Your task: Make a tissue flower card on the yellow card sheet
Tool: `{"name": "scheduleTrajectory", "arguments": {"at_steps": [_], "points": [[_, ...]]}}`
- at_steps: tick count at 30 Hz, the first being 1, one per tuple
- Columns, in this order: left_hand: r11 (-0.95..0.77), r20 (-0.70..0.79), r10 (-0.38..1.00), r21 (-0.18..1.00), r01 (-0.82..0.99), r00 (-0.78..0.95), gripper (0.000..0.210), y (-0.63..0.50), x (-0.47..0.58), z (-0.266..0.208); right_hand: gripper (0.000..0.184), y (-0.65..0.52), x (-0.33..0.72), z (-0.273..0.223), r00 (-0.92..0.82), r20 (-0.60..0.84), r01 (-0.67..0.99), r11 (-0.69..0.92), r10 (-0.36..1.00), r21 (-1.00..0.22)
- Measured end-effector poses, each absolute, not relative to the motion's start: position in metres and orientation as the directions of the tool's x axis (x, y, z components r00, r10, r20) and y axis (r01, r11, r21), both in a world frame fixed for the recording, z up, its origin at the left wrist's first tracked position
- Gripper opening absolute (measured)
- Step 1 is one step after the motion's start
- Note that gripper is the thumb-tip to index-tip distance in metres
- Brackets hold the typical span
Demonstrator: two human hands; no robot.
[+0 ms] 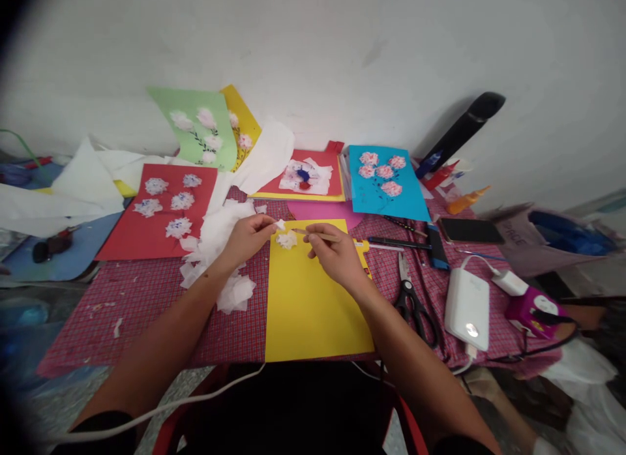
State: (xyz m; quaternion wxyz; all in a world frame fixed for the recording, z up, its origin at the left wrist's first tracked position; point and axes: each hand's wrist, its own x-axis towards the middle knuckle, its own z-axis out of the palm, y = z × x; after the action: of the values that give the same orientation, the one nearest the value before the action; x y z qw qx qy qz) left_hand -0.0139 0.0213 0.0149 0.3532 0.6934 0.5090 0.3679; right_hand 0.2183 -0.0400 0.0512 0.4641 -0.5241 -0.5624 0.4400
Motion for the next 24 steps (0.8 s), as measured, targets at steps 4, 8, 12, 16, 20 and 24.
{"name": "scheduleTrajectory", "arguments": {"at_steps": [4,8,12,16,20,24], "points": [[-0.375,0.288,0.927,0.674,0.636,0.242,0.02,0.024,-0.016,0.011,0.035,-0.033,0.222,0.05,-0.047,0.081,0.225,0.09,0.996,-0.97],[-0.437,0.255,0.897,0.39,0.81,0.36,0.024,0.026,-0.016,0.011,0.037,-0.021,0.224,0.053,-0.067,0.056,0.301,0.074,0.996,-0.951],[-0.418,0.237,0.9,0.238,0.877,0.364,0.03,0.023,-0.014,0.014,0.031,-0.033,0.223,0.063,-0.138,0.129,0.511,0.182,0.982,-0.84],[-0.388,0.242,0.908,0.171,0.906,0.343,0.031,0.021,-0.015,0.016,0.03,-0.077,0.215,0.064,-0.391,0.154,0.836,0.42,0.908,-0.353],[-0.37,0.244,0.913,0.155,0.916,0.327,0.028,0.022,-0.019,0.014,0.043,-0.111,0.219,0.051,-0.537,-0.068,0.837,0.522,0.841,-0.165],[-0.382,0.227,0.912,0.16,0.91,0.343,0.028,0.024,-0.022,0.012,0.044,-0.103,0.267,0.053,-0.371,0.118,0.902,0.388,0.921,-0.189]]}}
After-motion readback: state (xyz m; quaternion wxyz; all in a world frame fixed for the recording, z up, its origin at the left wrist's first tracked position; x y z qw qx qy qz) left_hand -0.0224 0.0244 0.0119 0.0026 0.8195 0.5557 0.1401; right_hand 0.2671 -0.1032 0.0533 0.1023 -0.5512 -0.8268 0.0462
